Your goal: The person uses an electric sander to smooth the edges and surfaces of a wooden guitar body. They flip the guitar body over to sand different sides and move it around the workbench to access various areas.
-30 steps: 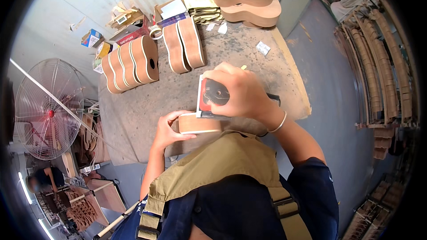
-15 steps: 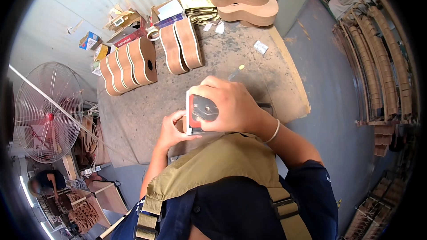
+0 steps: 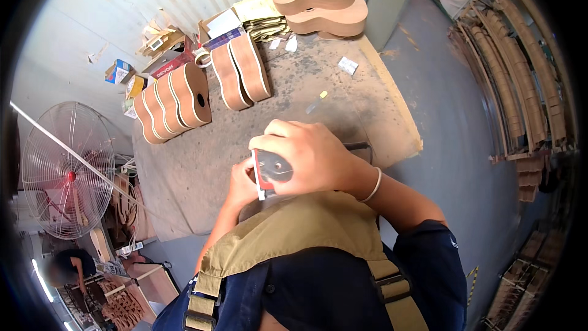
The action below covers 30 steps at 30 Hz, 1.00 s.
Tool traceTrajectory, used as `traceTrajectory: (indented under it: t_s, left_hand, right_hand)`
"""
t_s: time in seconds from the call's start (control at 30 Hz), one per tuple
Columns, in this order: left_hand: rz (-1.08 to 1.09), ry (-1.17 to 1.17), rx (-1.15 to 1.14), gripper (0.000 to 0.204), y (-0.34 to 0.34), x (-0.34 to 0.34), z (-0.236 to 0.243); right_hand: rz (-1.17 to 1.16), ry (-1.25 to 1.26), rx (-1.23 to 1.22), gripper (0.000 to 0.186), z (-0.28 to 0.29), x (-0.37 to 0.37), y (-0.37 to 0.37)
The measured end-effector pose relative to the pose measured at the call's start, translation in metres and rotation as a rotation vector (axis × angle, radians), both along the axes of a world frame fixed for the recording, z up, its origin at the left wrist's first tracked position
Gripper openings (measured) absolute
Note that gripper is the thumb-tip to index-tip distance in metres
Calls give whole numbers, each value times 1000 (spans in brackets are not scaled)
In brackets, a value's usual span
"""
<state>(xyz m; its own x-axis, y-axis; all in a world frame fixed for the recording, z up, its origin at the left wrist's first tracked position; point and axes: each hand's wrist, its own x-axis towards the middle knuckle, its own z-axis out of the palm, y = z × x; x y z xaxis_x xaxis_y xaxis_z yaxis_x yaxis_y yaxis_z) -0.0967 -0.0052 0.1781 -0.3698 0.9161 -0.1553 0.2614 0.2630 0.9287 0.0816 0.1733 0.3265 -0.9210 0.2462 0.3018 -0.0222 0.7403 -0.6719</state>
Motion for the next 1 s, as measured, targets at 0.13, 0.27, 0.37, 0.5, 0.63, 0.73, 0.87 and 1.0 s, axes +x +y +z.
traceTrajectory:
  t_s: [0.13,0.27,0.37,0.5,0.63,0.73,0.87,1.0]
  left_hand:
    - [5,-253,179,73,-28,-32,-13]
    - [11,-315,225,76,-42,-44,-23]
    - [-13,-212,194,73,-28,-34,-11]
    - [-5,-162,83,67,-3,-2,-15]
    - [-15,-66,42,68,-9,-17,-18]
    - [11,-188,141,73,-34,-44,-23]
    - [26,-240,202,78,-63,-68,-26]
    - [72,-164,112,79,-95,-92,-23]
  right_hand:
    - [-83,28,-113,51,-32,32,13]
    - [-204,160,-146,53,-68,50,11]
    - [-160,94,-108,53,-41,40,5]
    - [10,83,3,47,-5,3,-3]
    - [62,72,-11,49,-3,-3,-5]
    - [-6,73,-65,49,-19,8,-5]
    - [-85,168,-110,53,-47,15,-12]
    - [-103,202,-185,58,-69,7,-24]
